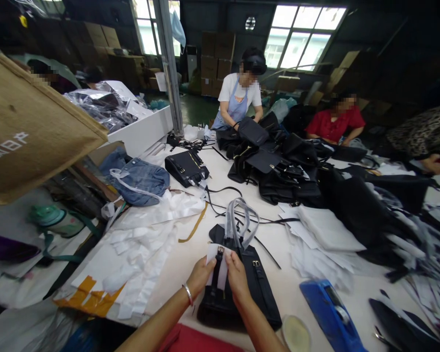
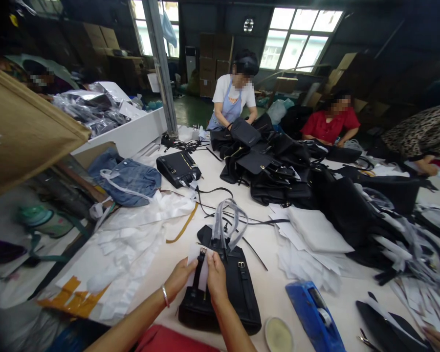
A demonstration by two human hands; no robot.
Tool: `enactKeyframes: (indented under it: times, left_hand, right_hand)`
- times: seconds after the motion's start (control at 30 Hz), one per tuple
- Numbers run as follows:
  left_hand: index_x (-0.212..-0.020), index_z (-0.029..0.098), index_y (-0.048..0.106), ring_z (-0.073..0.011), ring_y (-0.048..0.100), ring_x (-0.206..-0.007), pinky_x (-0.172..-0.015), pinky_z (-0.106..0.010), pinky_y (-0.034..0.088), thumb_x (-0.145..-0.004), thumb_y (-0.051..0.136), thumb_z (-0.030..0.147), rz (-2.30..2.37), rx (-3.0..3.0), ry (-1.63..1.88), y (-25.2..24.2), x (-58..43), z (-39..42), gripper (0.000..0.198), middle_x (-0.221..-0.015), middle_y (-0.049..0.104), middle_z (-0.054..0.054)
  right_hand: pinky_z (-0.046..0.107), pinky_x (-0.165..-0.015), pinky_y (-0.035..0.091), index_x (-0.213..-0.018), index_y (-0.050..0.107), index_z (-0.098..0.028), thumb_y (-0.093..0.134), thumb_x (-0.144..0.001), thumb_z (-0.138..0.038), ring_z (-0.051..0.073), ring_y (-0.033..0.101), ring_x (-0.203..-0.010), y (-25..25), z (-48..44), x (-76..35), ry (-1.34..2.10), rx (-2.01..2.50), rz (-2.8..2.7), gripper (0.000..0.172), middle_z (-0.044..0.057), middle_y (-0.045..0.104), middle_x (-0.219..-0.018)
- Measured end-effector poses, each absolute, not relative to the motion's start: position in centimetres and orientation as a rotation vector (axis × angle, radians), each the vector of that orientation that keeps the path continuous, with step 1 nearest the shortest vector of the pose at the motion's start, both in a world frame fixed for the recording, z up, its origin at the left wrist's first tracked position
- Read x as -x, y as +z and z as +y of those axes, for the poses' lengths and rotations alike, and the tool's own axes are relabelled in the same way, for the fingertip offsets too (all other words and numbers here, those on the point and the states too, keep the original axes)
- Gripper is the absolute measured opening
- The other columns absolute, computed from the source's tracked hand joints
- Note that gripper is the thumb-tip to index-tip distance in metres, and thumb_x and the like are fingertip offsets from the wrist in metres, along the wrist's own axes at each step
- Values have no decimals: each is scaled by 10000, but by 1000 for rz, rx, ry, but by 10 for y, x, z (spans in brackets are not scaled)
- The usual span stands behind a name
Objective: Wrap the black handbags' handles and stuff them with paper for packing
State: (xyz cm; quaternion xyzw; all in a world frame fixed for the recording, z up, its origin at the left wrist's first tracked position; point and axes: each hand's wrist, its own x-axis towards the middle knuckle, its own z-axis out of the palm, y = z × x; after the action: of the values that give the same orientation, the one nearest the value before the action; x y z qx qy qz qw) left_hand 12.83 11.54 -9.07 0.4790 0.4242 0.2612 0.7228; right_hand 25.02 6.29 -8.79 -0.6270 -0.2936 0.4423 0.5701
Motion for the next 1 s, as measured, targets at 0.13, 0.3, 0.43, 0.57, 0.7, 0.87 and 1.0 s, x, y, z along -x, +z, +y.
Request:
enactKeyframes:
  times: [0.13, 0.3, 0.43, 0.57, 0.7, 0.87, 1.0]
  left_hand:
    - [-1131, 87, 601, -270, 607, -1004, -912, -382, 440, -768, 577, 465, 986, -1010, 590, -91, -131, 111, 524, -1087, 674, -132]
    - [-1112, 83, 611, -278, 591, -1038, -925, -370, 429, -743, 610, 450, 1037, -983, 652, -86, -136, 107, 520, -1089, 673, -132]
    - [-1105, 92, 612, -265, 600, -1006, -922, -372, 427, -786, 561, 441, 974, -1010, 696, -81, -140, 104, 476, -1078, 678, -120]
    - [-1109, 108, 612, -255, 603, -982, -925, -369, 420, -798, 545, 402, 980, -1104, 693, -79, -146, 100, 433, -1062, 682, -104]
    - [-1156, 163, 600, -242, 574, -1042, -952, -336, 394, -829, 501, 396, 972, -1256, 736, -76, -152, 95, 414, -1106, 665, -79]
    - [-1187, 163, 582, -238, 619, -880, -774, -317, 470, -817, 511, 466, 919, -1163, 626, -69, -154, 90, 483, -987, 698, -77]
    - [-1202, 138, 558, -225, 604, -917, -817, -320, 459, -790, 574, 417, 793, -1008, 636, -70, -150, 90, 498, -1048, 675, -83]
  right_hand:
    - [325, -874, 423, -1034, 629, -233, 462, -827, -562, 227, 583, -968, -87, 64, -245, 1007, 1488, -672, 424, 34, 664, -1050]
    - [372, -923, 405, -1085, 635, -260, 493, -813, -563, 245, 552, -1059, -74, 62, -252, 1082, 1452, -725, 431, 47, 652, -1099]
    - [390, -845, 456, -1156, 598, -233, 454, -811, -618, 245, 583, -1024, -65, 52, -264, 1402, 1163, -526, 537, 98, 631, -1142]
    - [369, -792, 475, -1156, 592, -229, 604, -726, -578, 238, 606, -952, -66, 49, -267, 1466, 1139, -463, 554, 92, 640, -1112]
    - [328, -769, 475, -1117, 612, -217, 632, -740, -496, 204, 608, -859, -70, 52, -266, 1407, 1181, -604, 469, 52, 666, -1000]
    - [243, -512, 433, -1098, 605, -214, 583, -781, -491, 141, 541, -578, -66, 53, -269, 1327, 1279, -755, 421, 19, 661, -794]
    - [252, -540, 438, -1105, 607, -234, 514, -819, -508, 161, 553, -624, -60, 50, -273, 1214, 1376, -831, 407, 9, 656, -797]
